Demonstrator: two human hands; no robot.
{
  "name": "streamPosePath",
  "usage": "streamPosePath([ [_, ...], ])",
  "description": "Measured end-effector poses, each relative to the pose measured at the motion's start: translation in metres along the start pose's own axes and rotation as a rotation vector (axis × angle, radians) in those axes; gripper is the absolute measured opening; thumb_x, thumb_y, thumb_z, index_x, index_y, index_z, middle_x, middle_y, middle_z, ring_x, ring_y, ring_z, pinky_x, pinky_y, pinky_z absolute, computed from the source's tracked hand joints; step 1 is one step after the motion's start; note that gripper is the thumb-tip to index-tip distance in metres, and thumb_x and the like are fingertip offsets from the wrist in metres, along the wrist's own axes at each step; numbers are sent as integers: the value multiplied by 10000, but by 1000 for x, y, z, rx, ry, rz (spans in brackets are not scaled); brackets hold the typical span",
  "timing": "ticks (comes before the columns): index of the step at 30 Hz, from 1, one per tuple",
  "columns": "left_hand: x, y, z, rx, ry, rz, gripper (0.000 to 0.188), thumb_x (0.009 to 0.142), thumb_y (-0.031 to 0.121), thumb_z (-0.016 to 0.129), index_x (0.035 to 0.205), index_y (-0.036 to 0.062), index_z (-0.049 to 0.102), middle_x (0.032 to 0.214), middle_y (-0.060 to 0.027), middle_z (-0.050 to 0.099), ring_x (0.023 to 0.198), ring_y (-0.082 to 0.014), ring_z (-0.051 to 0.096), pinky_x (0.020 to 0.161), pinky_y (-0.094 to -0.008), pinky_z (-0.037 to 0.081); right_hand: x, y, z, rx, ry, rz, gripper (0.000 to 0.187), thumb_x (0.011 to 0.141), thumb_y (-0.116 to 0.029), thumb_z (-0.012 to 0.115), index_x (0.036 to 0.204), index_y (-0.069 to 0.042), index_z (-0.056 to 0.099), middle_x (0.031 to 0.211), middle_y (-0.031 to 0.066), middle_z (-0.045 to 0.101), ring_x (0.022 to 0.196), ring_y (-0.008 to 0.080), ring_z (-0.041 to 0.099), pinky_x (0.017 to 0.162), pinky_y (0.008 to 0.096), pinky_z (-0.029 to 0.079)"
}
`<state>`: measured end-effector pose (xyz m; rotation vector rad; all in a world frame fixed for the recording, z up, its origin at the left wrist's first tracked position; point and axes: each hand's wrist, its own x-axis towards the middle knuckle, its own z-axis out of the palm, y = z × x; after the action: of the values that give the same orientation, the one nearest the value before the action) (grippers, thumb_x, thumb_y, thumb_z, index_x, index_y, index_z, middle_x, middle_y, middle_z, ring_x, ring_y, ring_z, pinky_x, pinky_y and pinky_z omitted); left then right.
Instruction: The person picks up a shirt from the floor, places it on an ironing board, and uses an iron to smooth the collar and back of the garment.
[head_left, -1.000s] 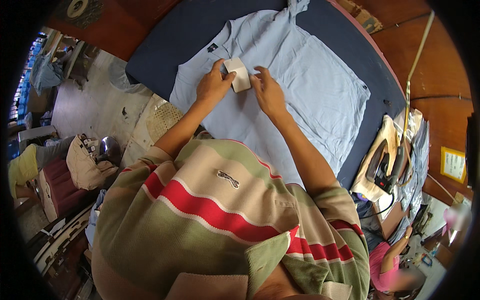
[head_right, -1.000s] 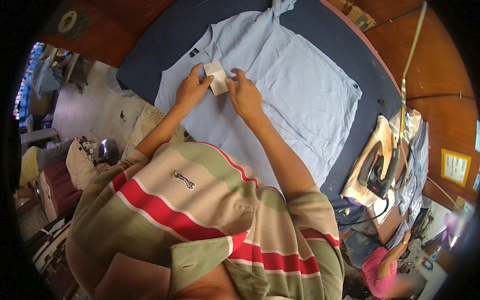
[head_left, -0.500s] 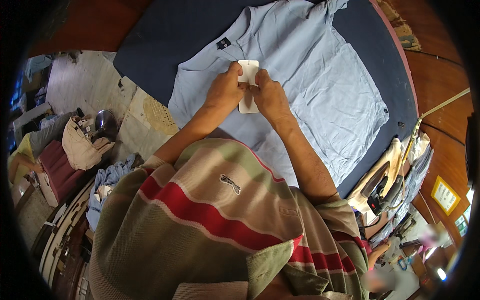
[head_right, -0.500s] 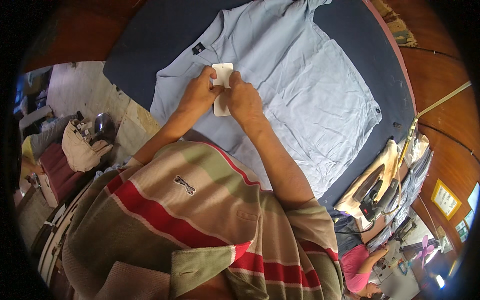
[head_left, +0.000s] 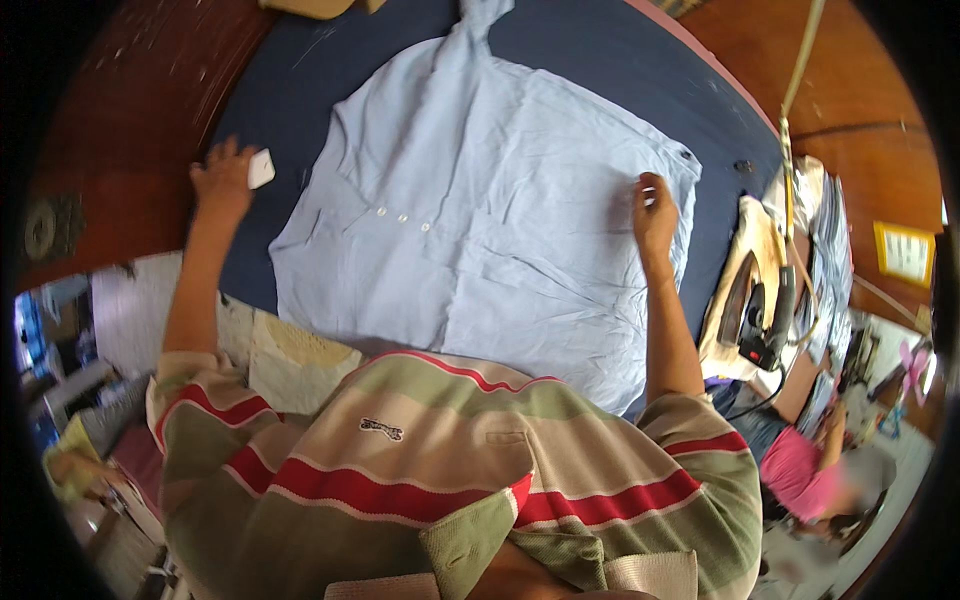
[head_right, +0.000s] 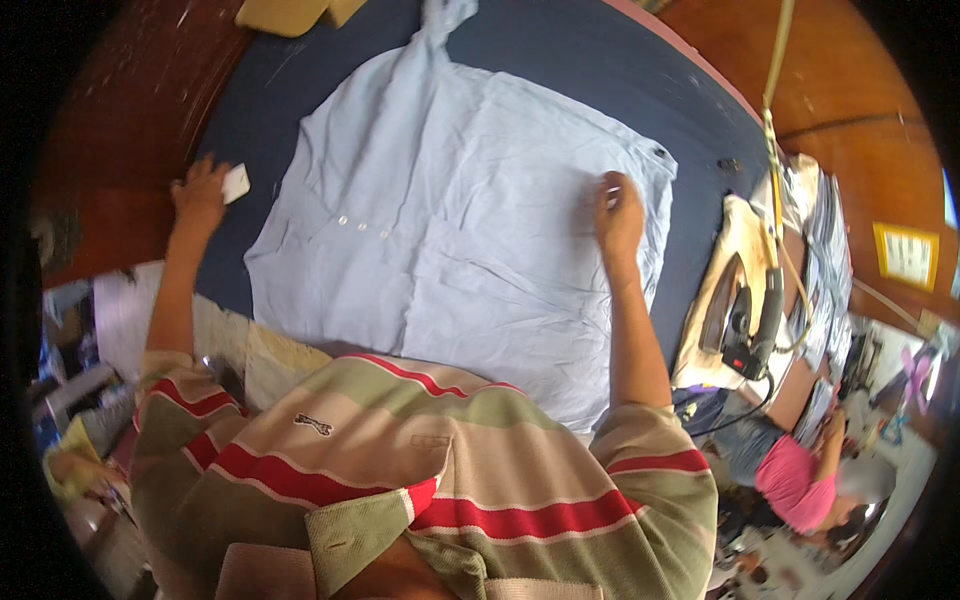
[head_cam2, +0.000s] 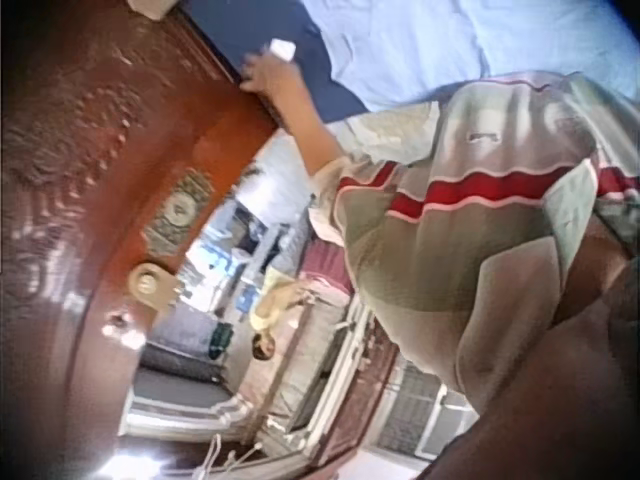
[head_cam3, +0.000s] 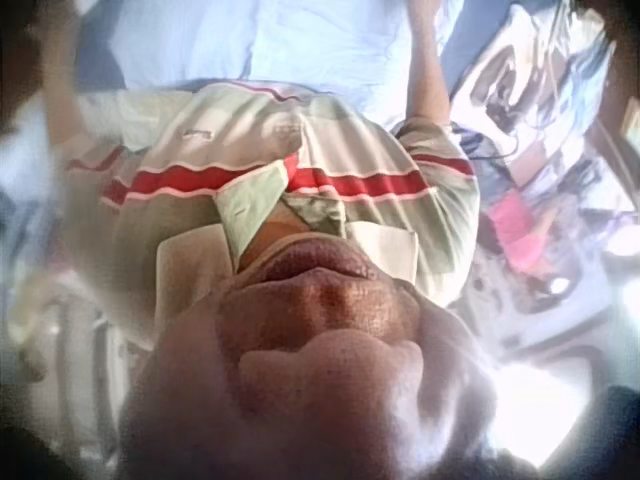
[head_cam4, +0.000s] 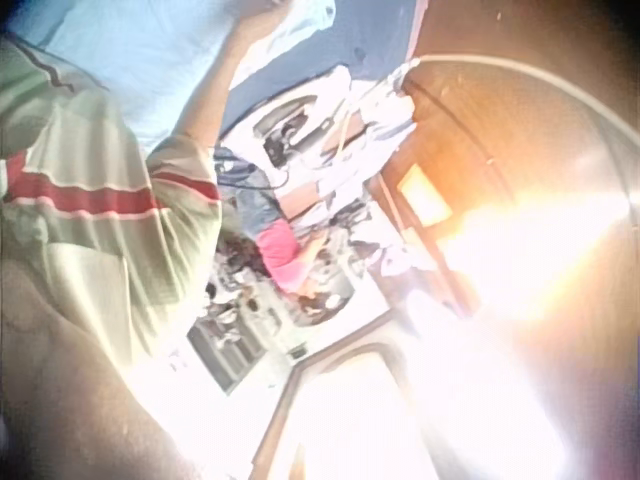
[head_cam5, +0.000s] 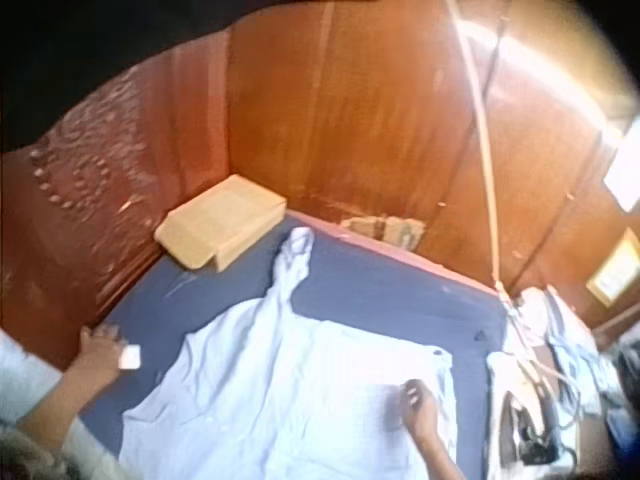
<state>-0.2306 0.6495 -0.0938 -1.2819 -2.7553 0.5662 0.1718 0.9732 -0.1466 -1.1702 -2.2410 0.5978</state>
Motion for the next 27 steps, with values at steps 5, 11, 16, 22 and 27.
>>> streamPosePath([
  [5, 69, 110, 6, -407, 370, 168, 340, 846, 260, 502, 1164, 140, 489, 1236, -81, 470, 1091, -266, 480, 836, -451, 412, 14, 66, -7, -545, 13, -221, 352, 873, -297, 472, 1176, -120, 499, 1202, 108, 498, 1136, 266, 433, 920, 410, 332],
  [11, 100, 121, 12, -175, 223, 124, 306, 830, 246, 505, 1121, 149, 503, 1178, -46, 495, 1057, -232, 486, 851, -442, 389, 53, 136, -42, -374, 107, -65, 423, 875, -357, 434, 1254, -168, 450, 1259, 98, 463, 1163, 292, 417, 938, 422, 330],
  [16, 129, 183, -31, -375, 566, 518, 412, 805, 188, 529, 1210, 153, 463, 1205, -24, 499, 1093, -188, 467, 919, -404, 320, 71, 148, -44, -267, 223, 358, 357, 780, -329, 575, 1049, -94, 563, 1069, 154, 566, 994, 323, 526, 841, 389, 409],
  [22, 187, 238, -53, -358, 267, 688, 203, 806, 197, 552, 979, 91, 538, 999, -57, 562, 954, -263, 545, 776, -396, 427, 102, 137, -74, -123, 59, 408, 341, 740, -340, 615, 825, -12, 572, 768, 206, 600, 773, 355, 591, 699, 393, 439],
  [27, 205, 230, -55, -349, 279, 777, 129, 839, 190, 504, 902, 78, 515, 921, -65, 558, 899, -291, 553, 717, -404, 444, 116, 138, -72, 872, -82, 713, 72, 839, -151, 560, 826, -120, 497, 573, -6, 460, 508, 90, 489, 412, 227, 382],
])
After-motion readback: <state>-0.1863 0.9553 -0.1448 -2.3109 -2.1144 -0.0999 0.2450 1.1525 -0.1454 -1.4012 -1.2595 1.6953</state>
